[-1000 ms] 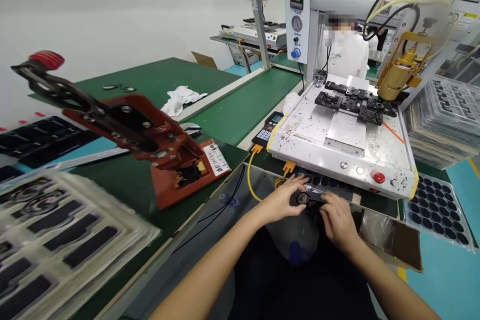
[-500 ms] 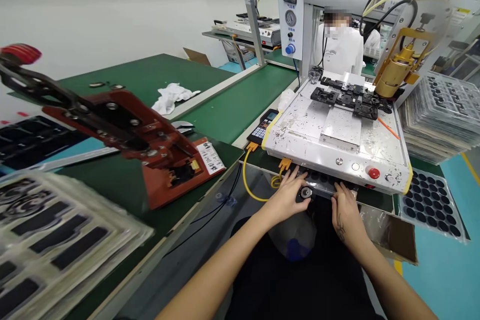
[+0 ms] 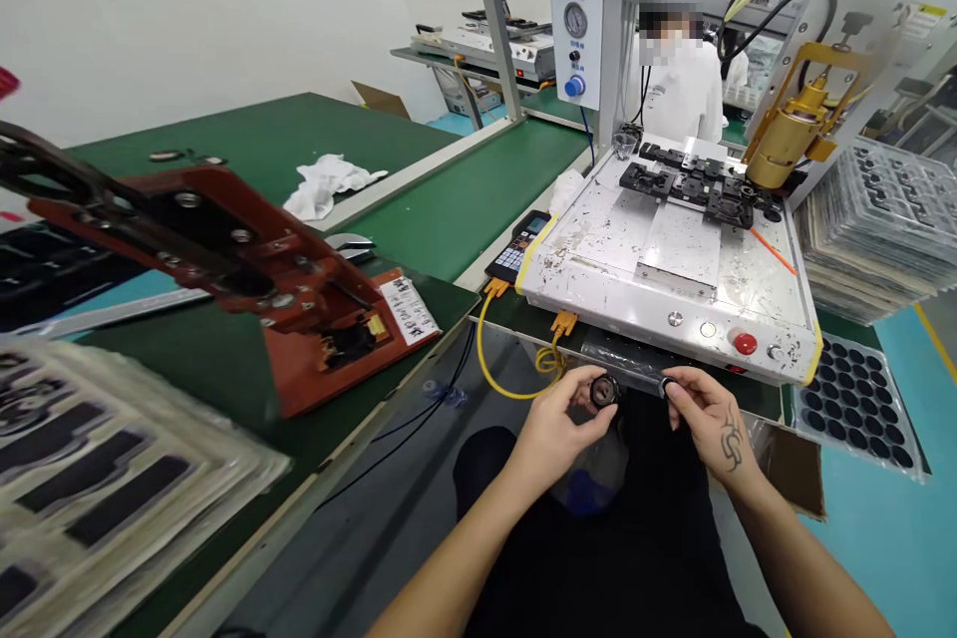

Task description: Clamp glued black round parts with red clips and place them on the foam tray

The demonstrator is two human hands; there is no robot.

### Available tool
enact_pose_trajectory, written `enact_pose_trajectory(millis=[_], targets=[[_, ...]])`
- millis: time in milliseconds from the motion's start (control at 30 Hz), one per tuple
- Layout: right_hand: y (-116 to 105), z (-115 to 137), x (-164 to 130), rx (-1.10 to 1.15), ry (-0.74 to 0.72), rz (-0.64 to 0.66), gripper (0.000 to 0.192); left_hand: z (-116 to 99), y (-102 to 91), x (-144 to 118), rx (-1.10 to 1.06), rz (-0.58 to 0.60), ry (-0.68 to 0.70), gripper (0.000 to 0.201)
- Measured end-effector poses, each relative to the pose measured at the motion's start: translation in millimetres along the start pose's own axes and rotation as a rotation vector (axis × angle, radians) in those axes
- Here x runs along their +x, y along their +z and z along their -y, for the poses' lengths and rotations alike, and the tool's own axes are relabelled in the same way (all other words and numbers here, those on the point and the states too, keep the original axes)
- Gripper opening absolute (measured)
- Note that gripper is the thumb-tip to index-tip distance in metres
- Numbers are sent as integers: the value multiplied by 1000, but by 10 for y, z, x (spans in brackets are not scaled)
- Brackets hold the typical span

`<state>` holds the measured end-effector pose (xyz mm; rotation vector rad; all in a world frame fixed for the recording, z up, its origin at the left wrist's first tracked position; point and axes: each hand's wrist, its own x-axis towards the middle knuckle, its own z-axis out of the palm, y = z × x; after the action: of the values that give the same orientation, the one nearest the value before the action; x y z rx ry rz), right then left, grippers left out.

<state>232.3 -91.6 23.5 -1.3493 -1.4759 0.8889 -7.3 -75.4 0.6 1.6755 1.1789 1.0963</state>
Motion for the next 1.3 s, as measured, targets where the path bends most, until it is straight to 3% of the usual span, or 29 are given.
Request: enact_pose_trajectory(millis=[133, 267, 500, 767, 1067, 1300], targets=[[109, 249, 58, 357, 225, 125, 32, -209, -56, -148, -626, -1, -357, 47], [238, 318, 97, 480, 304, 171, 36, -348, -115, -222, -881, -38, -516, 57], [260, 324, 82, 528, 355, 254, 36, -524, -196, -341, -977, -67, -561, 58], [128, 396, 51, 612, 481, 369, 38, -586, -200, -409, -975, -59, -492, 49], [87, 445, 55, 556, 486, 438, 40, -625, -200, -460, -971, -51, -421, 43], [94, 465, 69, 394, 370, 486, 35, -635, -192, -476, -983, -55, -438, 42]])
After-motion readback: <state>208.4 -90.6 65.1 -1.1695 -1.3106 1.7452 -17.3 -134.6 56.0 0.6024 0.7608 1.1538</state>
